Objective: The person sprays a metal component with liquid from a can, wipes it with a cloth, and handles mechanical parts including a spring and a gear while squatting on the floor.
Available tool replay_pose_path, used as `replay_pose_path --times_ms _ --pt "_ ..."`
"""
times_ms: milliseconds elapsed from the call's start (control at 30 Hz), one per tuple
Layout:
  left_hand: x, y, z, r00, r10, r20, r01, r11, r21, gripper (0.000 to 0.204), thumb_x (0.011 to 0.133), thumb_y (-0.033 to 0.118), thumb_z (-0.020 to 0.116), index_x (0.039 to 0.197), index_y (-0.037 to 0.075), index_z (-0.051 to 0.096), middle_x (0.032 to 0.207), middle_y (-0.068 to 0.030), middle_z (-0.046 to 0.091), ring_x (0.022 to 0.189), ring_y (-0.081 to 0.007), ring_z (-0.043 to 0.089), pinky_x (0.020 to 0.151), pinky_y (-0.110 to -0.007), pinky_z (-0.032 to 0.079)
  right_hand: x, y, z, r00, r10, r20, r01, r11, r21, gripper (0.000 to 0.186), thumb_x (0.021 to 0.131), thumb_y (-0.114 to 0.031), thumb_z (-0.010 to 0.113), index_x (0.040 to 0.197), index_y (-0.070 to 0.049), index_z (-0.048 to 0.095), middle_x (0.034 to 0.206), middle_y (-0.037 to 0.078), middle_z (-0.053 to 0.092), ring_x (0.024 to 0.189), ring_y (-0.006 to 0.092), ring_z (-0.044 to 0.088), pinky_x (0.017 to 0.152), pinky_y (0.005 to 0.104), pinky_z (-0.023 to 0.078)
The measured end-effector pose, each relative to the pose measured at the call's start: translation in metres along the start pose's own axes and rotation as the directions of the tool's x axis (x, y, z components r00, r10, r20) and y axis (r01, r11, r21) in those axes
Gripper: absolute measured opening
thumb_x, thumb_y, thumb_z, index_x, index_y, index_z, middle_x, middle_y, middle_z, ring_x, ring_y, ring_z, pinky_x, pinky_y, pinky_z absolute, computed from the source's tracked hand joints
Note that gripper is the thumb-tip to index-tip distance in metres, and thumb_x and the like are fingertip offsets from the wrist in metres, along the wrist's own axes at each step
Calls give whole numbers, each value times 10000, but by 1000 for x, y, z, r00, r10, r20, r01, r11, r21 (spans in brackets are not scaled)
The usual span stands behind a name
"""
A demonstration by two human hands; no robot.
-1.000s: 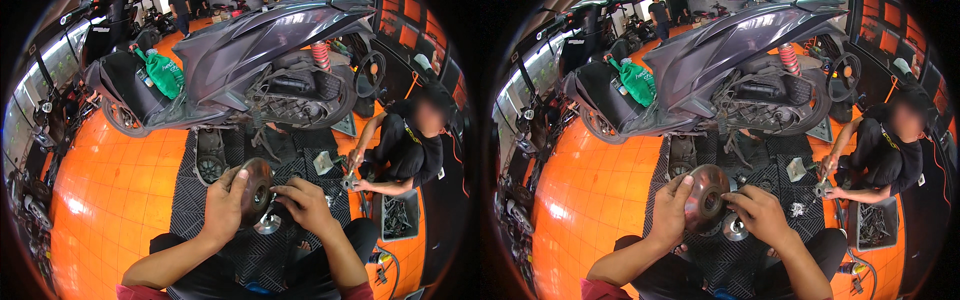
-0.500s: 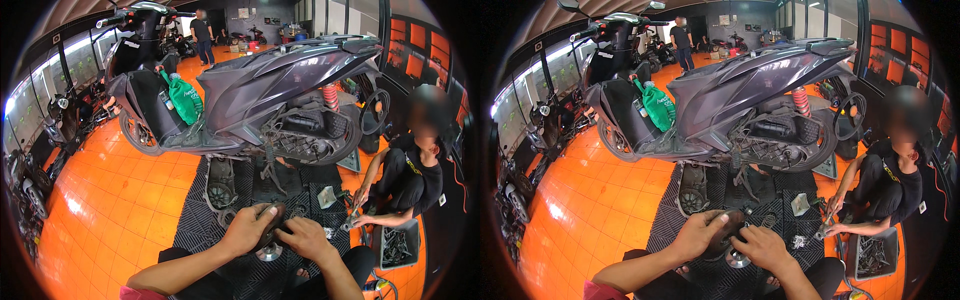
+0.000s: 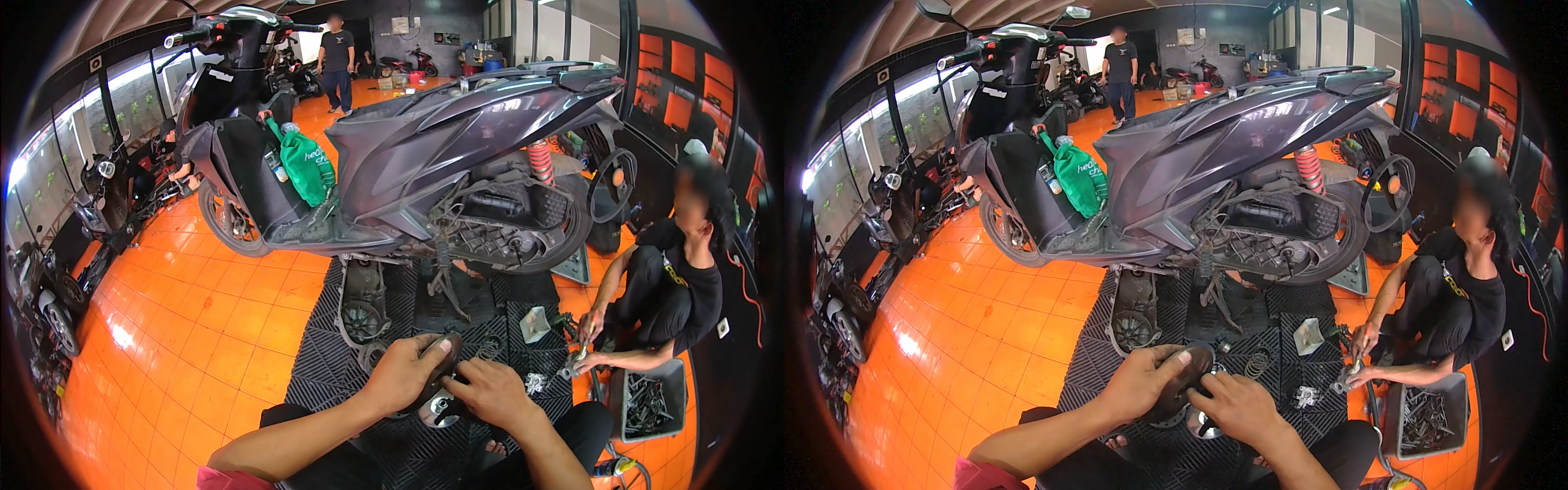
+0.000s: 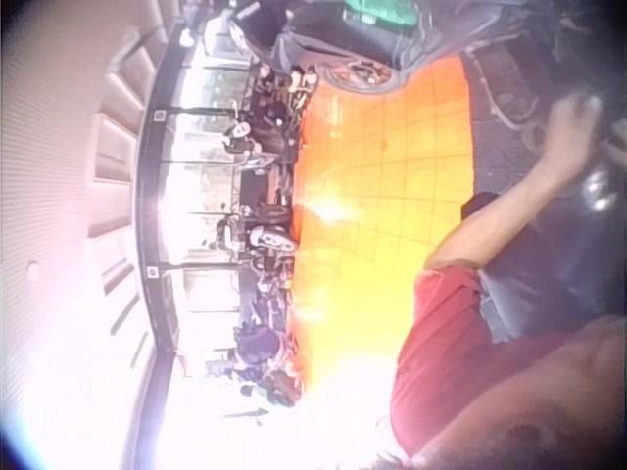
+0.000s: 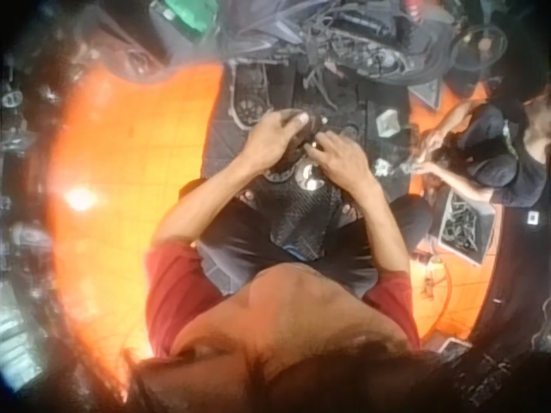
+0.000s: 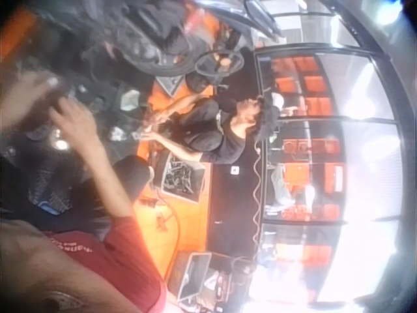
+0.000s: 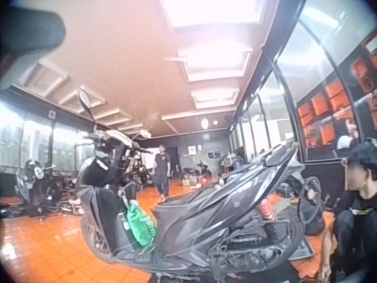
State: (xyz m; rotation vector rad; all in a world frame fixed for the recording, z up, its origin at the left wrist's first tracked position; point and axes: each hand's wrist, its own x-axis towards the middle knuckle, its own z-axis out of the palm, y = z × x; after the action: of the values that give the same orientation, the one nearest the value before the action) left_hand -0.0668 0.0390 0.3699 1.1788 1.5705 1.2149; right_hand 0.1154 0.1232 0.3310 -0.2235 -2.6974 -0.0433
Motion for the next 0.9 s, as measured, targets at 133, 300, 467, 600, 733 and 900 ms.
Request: replay_pose_path --times_ms 133,300,467,600,733,900 --pt "-1 6 1 999 -46 23 46 999 -2 420 1019 294 545 1196 -76 638 871 -97 700 759 -121 606 714 -295 506 -1 2 2 1000 1 15 -1 1000 6 242 769 -183 660 1010 -165 639 843 12 499 794 172 596 645 316 522" --pt "2 15 2 994 -96 60 92 994 66 463 1008 327 567 1251 -64 620 948 -90 702 820 -109 604 746 -279 505 -3 4 1 999 15 29 -16 1000 24 203 787 -171 638 989 -168 637 844 20 508 788 191 603 634 331 519" --pt "5 -4 -2 998 -44 45 46 998 -34 422 1014 286 561 1221 -76 626 996 -102 701 875 -120 610 794 -282 509 0 7 3 998 58 -20 -56 993 107 233 755 -154 675 987 -155 644 855 30 541 771 209 617 605 349 514" --pt "7 -2 -2 999 8 45 -4 996 -90 412 1017 272 555 1220 -79 626 1004 -111 704 880 -119 612 798 -278 509 -5 9 11 973 162 -164 -134 977 168 252 715 -115 750 952 -158 677 818 40 556 702 225 617 559 359 479" --pt "7 -2 -2 999 25 30 -22 995 -97 401 1023 266 532 1194 -83 632 936 -107 702 819 -114 610 760 -282 512 -3 8 7 987 106 -122 -93 990 105 286 705 -123 743 983 -160 690 844 34 563 721 213 622 567 350 486" --pt "2 8 -2 997 -55 46 58 997 -56 426 1014 289 562 1227 -74 625 955 -97 706 826 -114 611 751 -277 510 0 4 3 998 62 -11 -62 997 36 305 705 -148 701 1010 -157 691 859 23 549 748 201 623 598 340 514"
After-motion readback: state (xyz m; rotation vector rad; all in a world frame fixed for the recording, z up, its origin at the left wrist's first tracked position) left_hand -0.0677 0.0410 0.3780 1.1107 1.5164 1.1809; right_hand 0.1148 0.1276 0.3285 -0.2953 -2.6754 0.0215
